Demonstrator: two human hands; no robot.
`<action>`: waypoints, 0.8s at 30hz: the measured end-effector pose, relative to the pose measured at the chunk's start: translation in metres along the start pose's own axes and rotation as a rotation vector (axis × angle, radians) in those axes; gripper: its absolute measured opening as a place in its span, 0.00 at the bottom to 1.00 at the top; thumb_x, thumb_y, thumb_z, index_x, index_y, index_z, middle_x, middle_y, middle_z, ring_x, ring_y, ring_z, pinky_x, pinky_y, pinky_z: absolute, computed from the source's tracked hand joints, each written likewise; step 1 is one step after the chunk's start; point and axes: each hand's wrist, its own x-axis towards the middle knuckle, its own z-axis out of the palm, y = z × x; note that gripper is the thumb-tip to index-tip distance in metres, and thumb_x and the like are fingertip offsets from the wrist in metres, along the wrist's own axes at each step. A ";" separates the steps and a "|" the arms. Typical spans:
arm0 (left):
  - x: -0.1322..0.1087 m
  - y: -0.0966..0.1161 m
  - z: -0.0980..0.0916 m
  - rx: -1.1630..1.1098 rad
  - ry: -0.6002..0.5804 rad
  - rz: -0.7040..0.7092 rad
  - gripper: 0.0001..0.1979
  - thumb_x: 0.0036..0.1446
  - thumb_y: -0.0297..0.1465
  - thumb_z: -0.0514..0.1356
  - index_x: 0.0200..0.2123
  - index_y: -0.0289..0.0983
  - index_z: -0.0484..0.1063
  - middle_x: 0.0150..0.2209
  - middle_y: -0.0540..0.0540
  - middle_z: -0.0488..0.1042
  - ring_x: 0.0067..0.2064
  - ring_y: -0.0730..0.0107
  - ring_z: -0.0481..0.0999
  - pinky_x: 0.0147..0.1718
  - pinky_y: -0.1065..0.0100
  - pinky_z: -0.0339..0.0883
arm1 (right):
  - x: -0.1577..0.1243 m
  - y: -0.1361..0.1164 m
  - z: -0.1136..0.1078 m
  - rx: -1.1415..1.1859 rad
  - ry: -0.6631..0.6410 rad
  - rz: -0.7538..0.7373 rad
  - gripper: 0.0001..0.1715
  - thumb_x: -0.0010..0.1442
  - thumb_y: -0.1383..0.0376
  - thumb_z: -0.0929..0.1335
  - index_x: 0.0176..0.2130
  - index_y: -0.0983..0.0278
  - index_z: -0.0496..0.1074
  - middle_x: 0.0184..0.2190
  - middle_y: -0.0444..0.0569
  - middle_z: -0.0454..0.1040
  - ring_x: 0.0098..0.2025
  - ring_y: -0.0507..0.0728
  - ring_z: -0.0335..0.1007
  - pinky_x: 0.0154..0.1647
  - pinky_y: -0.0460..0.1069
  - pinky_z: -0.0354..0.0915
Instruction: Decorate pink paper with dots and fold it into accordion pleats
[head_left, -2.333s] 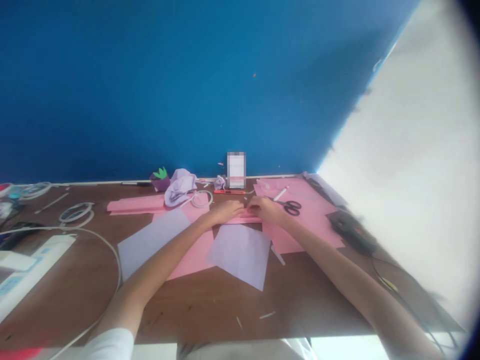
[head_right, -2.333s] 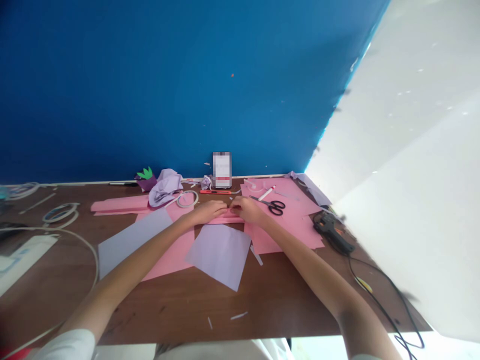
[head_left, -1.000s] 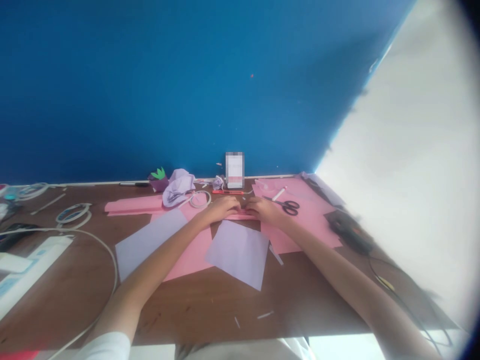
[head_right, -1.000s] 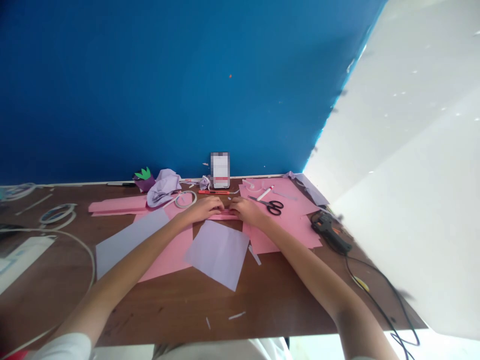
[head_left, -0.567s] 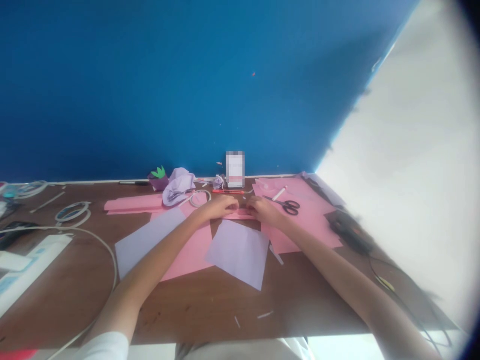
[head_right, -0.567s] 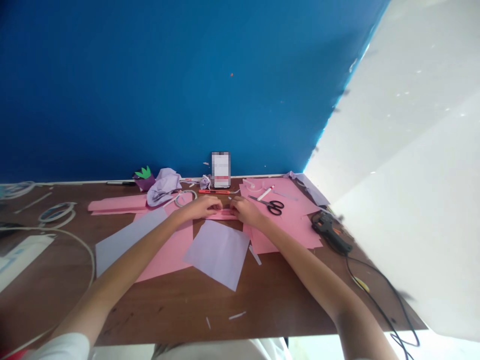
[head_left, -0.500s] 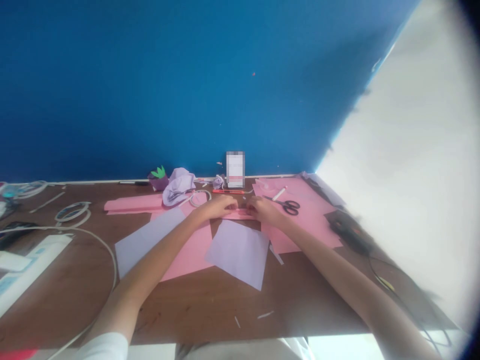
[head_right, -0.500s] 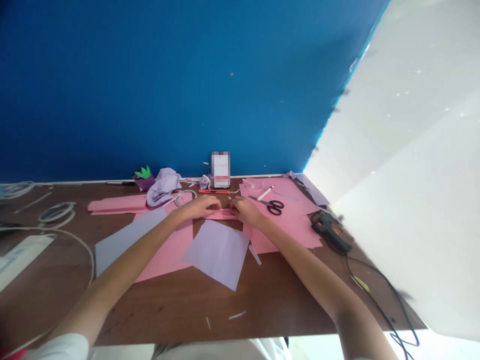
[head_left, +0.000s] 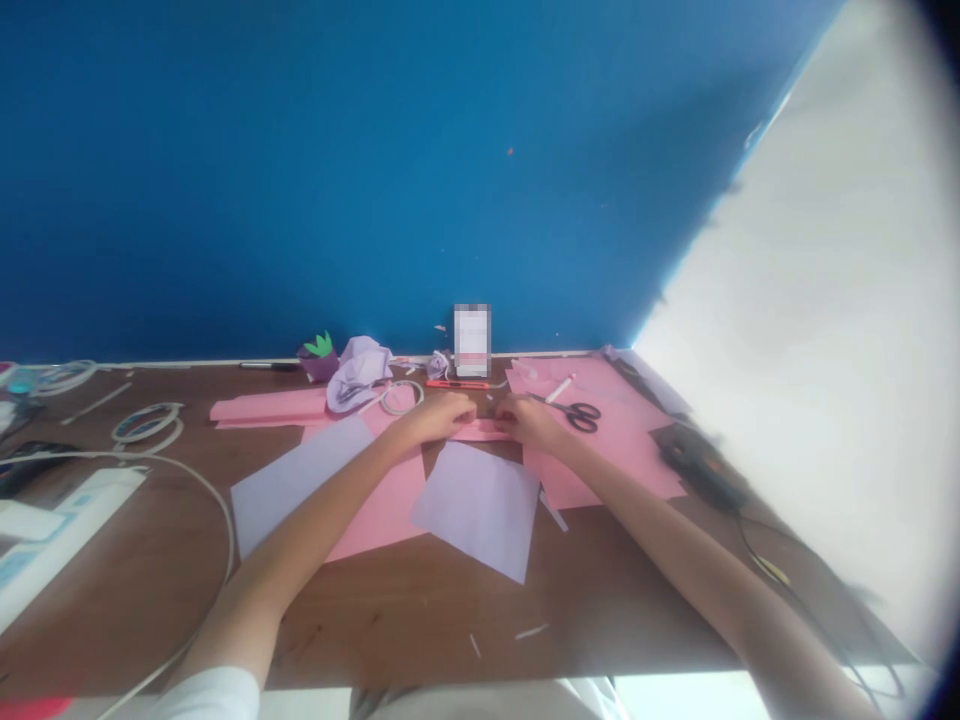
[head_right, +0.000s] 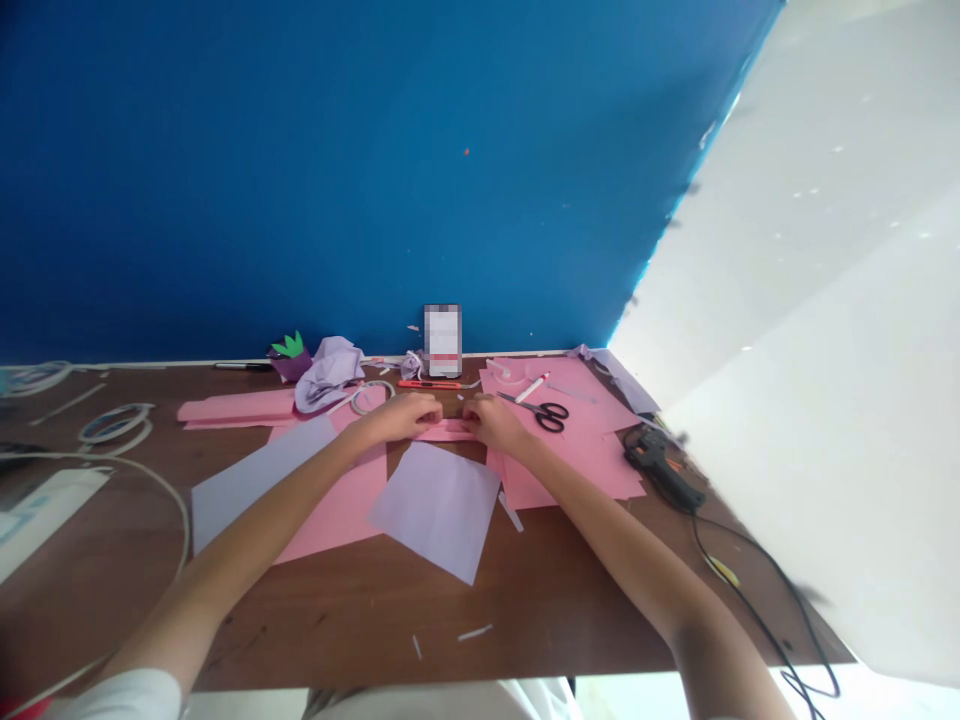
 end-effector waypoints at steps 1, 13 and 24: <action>0.000 0.001 0.000 0.011 0.001 -0.016 0.08 0.51 0.22 0.53 0.31 0.37 0.70 0.33 0.48 0.72 0.34 0.69 0.70 0.28 0.70 0.54 | 0.000 0.000 0.001 0.000 0.003 0.005 0.04 0.52 0.73 0.68 0.30 0.65 0.74 0.30 0.47 0.72 0.31 0.51 0.65 0.33 0.45 0.56; 0.003 0.014 0.016 0.123 0.114 -0.128 0.13 0.61 0.37 0.52 0.36 0.39 0.74 0.36 0.45 0.73 0.37 0.65 0.73 0.32 0.69 0.60 | -0.001 0.000 0.005 0.008 0.014 0.040 0.05 0.53 0.72 0.67 0.30 0.65 0.74 0.31 0.47 0.73 0.32 0.52 0.65 0.33 0.45 0.56; 0.002 0.013 0.012 0.083 0.086 -0.127 0.08 0.60 0.34 0.55 0.37 0.40 0.73 0.37 0.47 0.73 0.39 0.66 0.73 0.33 0.70 0.60 | 0.000 0.003 0.010 -0.023 0.022 0.051 0.05 0.53 0.72 0.68 0.30 0.64 0.74 0.31 0.47 0.73 0.31 0.52 0.64 0.33 0.45 0.56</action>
